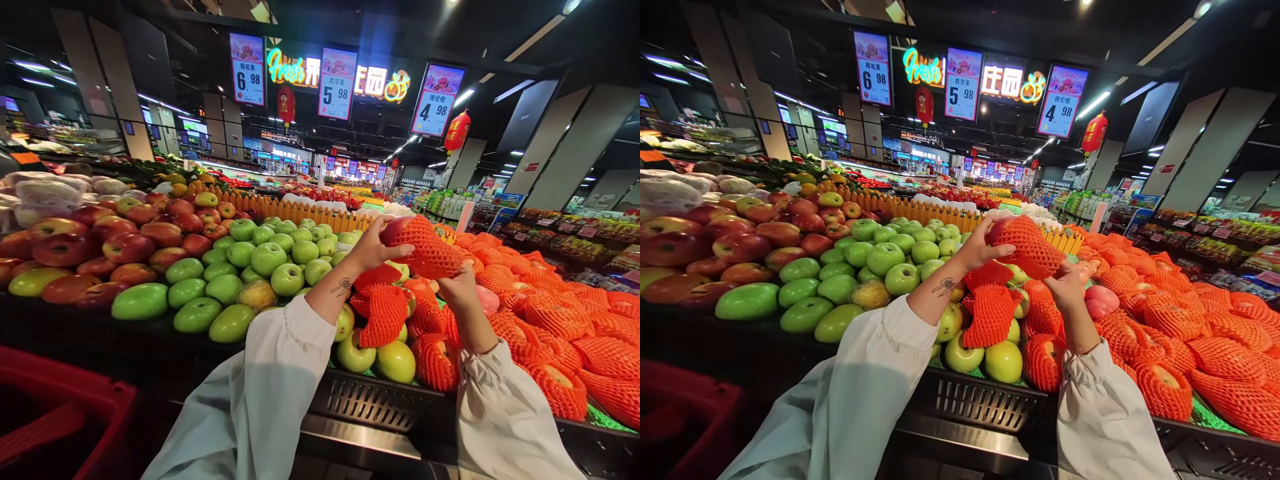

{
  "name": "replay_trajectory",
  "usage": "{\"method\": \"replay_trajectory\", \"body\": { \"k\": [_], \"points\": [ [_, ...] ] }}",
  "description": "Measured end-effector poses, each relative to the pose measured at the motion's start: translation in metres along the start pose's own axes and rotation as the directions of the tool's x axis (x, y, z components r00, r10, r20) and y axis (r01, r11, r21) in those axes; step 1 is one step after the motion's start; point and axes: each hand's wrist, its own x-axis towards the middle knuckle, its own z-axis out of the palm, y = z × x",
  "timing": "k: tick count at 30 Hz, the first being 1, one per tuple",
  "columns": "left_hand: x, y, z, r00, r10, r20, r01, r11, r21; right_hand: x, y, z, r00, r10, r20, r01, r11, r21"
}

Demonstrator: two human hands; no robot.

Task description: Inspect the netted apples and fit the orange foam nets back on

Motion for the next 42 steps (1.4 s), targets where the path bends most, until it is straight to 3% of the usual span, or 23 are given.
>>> {"method": "replay_trajectory", "body": {
  "k": [3, 6, 10, 14, 18, 24, 30, 35, 39, 42],
  "points": [
    [0.002, -0.002, 0.001, 0.999, 0.039, 0.012, -0.039, 0.998, -0.043, 0.002, 0.003, -0.001, 0.995, 0.007, -0.101, 0.006, 0.992, 0.127],
    [0.0, -0.001, 0.002, 0.997, 0.031, 0.069, -0.032, 0.999, 0.005, 0.001, 0.007, -0.004, 0.995, 0.064, -0.08, -0.053, 0.989, 0.137],
    [-0.004, 0.001, 0.004, 0.993, 0.015, 0.115, -0.04, 0.975, 0.218, -0.004, 0.012, -0.007, 0.996, 0.089, 0.004, -0.089, 0.994, 0.065],
    [-0.005, 0.0, 0.005, 0.99, 0.007, 0.143, -0.064, 0.915, 0.398, -0.004, 0.016, -0.008, 0.993, 0.117, -0.014, -0.116, 0.993, 0.034],
    [-0.005, -0.004, 0.006, 0.982, -0.009, 0.19, -0.057, 0.939, 0.34, -0.001, 0.015, -0.003, 0.998, 0.051, -0.044, -0.051, 0.999, -0.003],
    [-0.003, 0.001, 0.002, 0.977, 0.153, 0.15, -0.191, 0.94, 0.283, 0.002, 0.011, -0.001, 0.989, -0.06, -0.132, 0.052, 0.997, -0.062],
    [0.003, 0.002, 0.006, 0.999, 0.031, 0.014, -0.033, 0.986, 0.162, 0.003, 0.011, 0.0, 0.978, -0.093, -0.186, 0.095, 0.995, 0.006],
    [0.003, 0.003, 0.009, 0.998, -0.043, 0.036, 0.041, 0.998, 0.057, 0.001, 0.011, 0.0, 0.979, -0.118, -0.167, 0.117, 0.993, -0.017],
    [-0.001, 0.005, 0.007, 0.996, -0.024, 0.089, 0.012, 0.99, 0.138, 0.001, 0.015, -0.003, 0.976, -0.144, -0.165, 0.139, 0.989, -0.044],
    [-0.004, 0.007, 0.004, 0.994, 0.094, 0.047, -0.104, 0.959, 0.265, 0.004, 0.013, -0.003, 0.986, -0.065, -0.154, 0.072, 0.997, 0.04]
  ]
}}
